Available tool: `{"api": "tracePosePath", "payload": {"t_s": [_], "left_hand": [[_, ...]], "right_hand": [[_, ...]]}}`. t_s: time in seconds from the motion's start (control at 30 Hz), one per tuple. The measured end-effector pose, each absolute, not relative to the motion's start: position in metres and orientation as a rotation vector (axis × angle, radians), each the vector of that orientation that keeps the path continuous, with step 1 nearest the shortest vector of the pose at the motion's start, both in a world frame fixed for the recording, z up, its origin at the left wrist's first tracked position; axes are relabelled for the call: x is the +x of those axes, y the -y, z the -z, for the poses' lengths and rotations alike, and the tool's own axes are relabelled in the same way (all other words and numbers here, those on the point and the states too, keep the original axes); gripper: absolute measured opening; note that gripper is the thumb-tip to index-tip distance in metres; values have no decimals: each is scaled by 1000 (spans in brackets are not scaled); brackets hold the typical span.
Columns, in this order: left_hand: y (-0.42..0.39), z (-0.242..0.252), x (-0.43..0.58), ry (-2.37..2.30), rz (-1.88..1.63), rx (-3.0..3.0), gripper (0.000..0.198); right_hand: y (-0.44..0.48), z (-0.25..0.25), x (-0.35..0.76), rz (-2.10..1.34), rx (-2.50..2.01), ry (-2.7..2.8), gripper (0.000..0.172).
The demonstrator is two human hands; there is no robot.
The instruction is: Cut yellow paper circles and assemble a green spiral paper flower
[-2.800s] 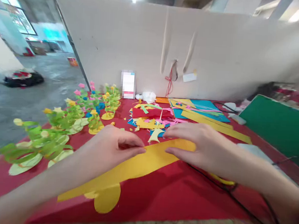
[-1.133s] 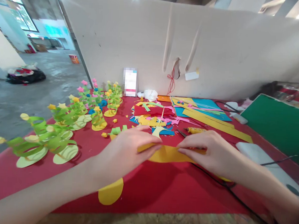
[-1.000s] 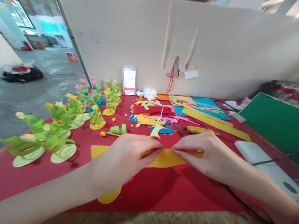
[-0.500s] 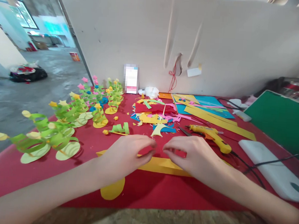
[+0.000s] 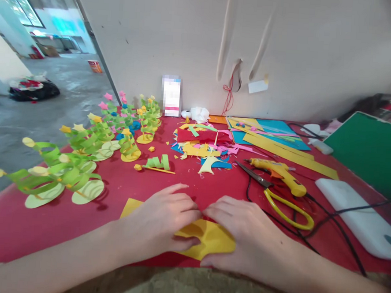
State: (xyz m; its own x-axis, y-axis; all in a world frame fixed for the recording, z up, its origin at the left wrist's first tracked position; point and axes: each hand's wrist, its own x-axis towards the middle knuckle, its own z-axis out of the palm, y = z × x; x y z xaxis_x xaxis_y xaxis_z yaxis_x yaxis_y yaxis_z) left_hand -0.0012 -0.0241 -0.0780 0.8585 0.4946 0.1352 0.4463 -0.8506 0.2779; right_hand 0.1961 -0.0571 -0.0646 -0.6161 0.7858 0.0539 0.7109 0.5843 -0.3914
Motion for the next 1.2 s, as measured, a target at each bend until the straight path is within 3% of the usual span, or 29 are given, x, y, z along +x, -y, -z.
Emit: {"api": "tracePosePath", "payload": {"t_s": [0.1,0.23,0.43,0.63,0.73,1.0,1.2], "left_hand": [[31,83,-2,-708,-292,2783,29],[35,85,-4,-724,-274,2769,18],[34,87,-5,-784,-215,2768,12],[36,86,-5,-710,-224,2832,15],[42,82,-3,-688,-327,2949,17],[58,70,3,-620,-681,3089,17],[45,42,9,-707,-817,3174,14]], "right_hand": [[68,81,192,-375,-1257,2635,42],[77,93,191,-207,-1242,2609,37],[85,99,191,-62,-1073,2664,46],[90,102,186,48,-1039,2613,19],[89,100,187,34,-985,2621,17],[86,81,195,232,-849,2576,18],[67,39,199,132,-952,2492,20]]}}
